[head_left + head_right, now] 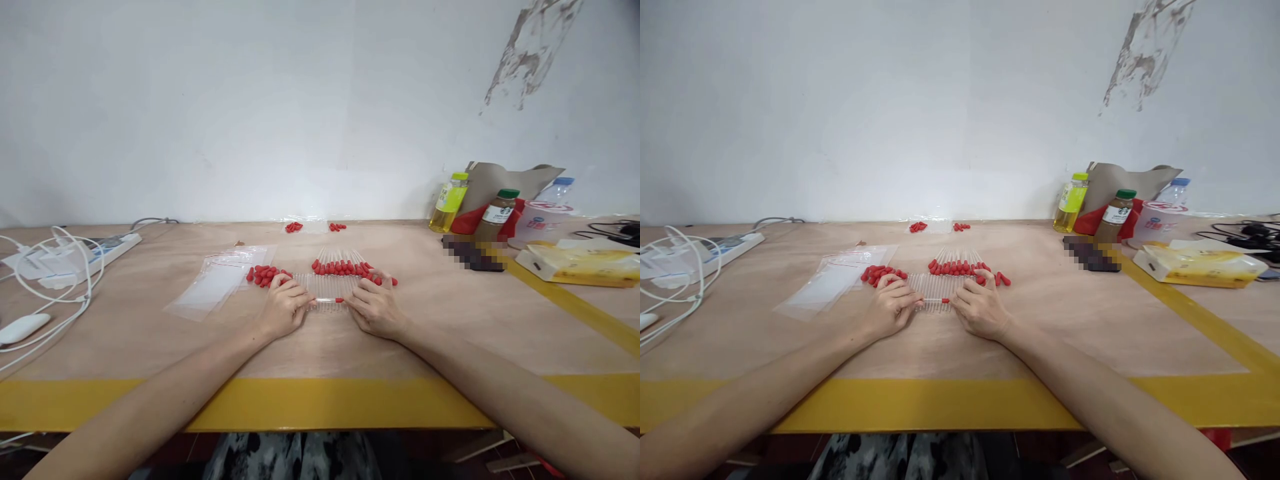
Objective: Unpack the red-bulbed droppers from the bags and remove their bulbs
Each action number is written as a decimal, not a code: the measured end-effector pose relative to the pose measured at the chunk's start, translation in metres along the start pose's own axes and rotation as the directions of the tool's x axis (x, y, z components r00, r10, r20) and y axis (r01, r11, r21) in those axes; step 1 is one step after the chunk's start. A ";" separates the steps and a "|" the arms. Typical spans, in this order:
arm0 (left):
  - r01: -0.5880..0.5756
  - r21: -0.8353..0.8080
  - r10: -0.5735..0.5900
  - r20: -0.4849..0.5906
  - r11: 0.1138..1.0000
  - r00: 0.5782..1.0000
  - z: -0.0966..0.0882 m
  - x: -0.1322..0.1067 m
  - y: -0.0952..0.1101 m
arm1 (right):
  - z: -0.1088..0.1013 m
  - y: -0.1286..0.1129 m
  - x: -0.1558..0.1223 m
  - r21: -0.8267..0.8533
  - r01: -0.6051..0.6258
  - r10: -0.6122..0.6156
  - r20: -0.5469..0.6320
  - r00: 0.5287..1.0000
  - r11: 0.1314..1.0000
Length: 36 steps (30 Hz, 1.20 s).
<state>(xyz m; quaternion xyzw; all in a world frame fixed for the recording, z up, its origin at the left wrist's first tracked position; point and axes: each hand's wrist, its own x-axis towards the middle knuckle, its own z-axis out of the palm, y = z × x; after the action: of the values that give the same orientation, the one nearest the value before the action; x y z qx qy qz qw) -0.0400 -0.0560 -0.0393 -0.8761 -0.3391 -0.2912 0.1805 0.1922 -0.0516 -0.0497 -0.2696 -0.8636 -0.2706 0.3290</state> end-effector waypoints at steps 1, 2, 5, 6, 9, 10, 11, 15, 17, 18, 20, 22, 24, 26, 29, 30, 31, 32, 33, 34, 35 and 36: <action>0.008 0.001 -0.008 -0.008 1.000 1.000 0.000 -0.001 -0.002 | -0.001 0.002 -0.002 0.001 -0.009 0.009 -0.016 1.000 1.000; 0.025 0.002 -0.025 -0.026 1.000 0.999 0.000 -0.003 -0.005 | -0.002 0.004 -0.004 0.004 -0.028 0.028 -0.034 0.999 1.000; 0.134 0.006 -0.133 -0.119 0.991 0.984 -0.001 -0.010 -0.016 | -0.004 0.019 -0.014 0.035 -0.150 0.153 -0.082 0.985 0.988; 0.173 -0.001 -0.172 -0.143 0.985 0.975 -0.001 -0.011 -0.019 | -0.005 0.024 -0.017 0.069 -0.197 0.203 -0.085 0.975 0.978; 0.244 -0.034 -0.246 -0.134 0.969 0.960 0.001 -0.013 -0.025 | -0.002 0.037 -0.021 0.292 -0.315 0.344 -0.054 0.937 0.903; 0.260 -0.037 -0.262 -0.123 0.965 0.957 0.002 -0.013 -0.027 | 0.000 0.040 -0.021 0.364 -0.355 0.395 -0.038 0.918 0.861; 0.274 -0.031 -0.276 -0.116 0.961 0.954 0.004 -0.013 -0.028 | 0.002 0.043 -0.021 0.413 -0.401 0.451 -0.029 0.892 0.818; 0.274 0.006 -0.270 -0.162 0.962 0.949 0.008 -0.013 -0.033 | 0.005 0.054 -0.020 0.434 -0.586 0.667 -0.047 0.743 0.684; 0.233 0.017 -0.227 -0.178 0.972 0.958 0.009 -0.013 -0.036 | 0.004 0.062 -0.021 0.449 -0.660 0.746 -0.020 0.666 0.602; 0.212 0.025 -0.204 -0.177 0.977 0.963 0.010 -0.014 -0.037 | 0.004 0.066 -0.022 0.469 -0.686 0.775 0.005 0.632 0.556; 0.175 0.050 -0.166 -0.155 0.983 0.974 0.011 -0.014 -0.038 | 0.003 0.072 -0.025 0.503 -0.713 0.808 0.045 0.587 0.489; 0.157 0.069 -0.148 -0.119 0.985 0.982 0.011 -0.014 -0.037 | 0.004 0.078 -0.027 0.508 -0.721 0.811 0.073 0.580 0.470; 0.161 0.054 -0.157 -0.076 0.985 0.985 0.010 -0.013 -0.035 | 0.005 0.082 -0.030 0.491 -0.730 0.803 0.097 0.588 0.475; 0.205 -0.008 -0.205 -0.028 0.979 0.978 0.007 -0.012 -0.031 | 0.008 0.085 -0.032 0.489 -0.735 0.795 0.127 0.593 0.470; 0.317 -0.117 -0.312 0.062 0.941 0.948 0.000 -0.009 -0.024 | 0.012 0.088 -0.036 0.479 -0.726 0.764 0.161 0.625 0.493; 0.349 -0.140 -0.339 0.089 0.927 0.937 -0.003 -0.008 -0.022 | 0.013 0.088 -0.036 0.466 -0.723 0.755 0.160 0.636 0.510; 0.371 -0.154 -0.357 0.111 0.916 0.927 -0.005 -0.007 -0.020 | 0.014 0.088 -0.037 0.450 -0.720 0.748 0.154 0.645 0.528; 0.384 -0.164 -0.366 0.129 0.909 0.921 -0.007 -0.006 -0.018 | 0.014 0.088 -0.037 0.433 -0.717 0.742 0.149 0.654 0.545; 0.392 -0.169 -0.370 0.145 0.904 0.918 -0.008 -0.006 -0.017 | 0.015 0.088 -0.037 0.422 -0.714 0.735 0.146 0.662 0.559; 0.395 -0.174 -0.370 0.160 0.902 0.915 -0.009 -0.006 -0.016 | 0.015 0.087 -0.036 0.415 -0.708 0.726 0.147 0.672 0.571; 0.396 -0.179 -0.368 0.173 0.901 0.914 -0.010 -0.006 -0.016 | 0.015 0.086 -0.035 0.412 -0.700 0.715 0.149 0.683 0.583; 0.397 -0.185 -0.365 0.183 0.899 0.913 -0.010 -0.006 -0.015 | 0.014 0.086 -0.034 0.408 -0.690 0.701 0.151 0.697 0.598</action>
<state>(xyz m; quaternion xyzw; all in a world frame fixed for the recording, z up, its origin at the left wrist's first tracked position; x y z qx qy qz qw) -0.0580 -0.0529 -0.0334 -0.8257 -0.4824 -0.2925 -0.0025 0.2633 0.0085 -0.0585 -0.5001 -0.7234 0.0752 0.4701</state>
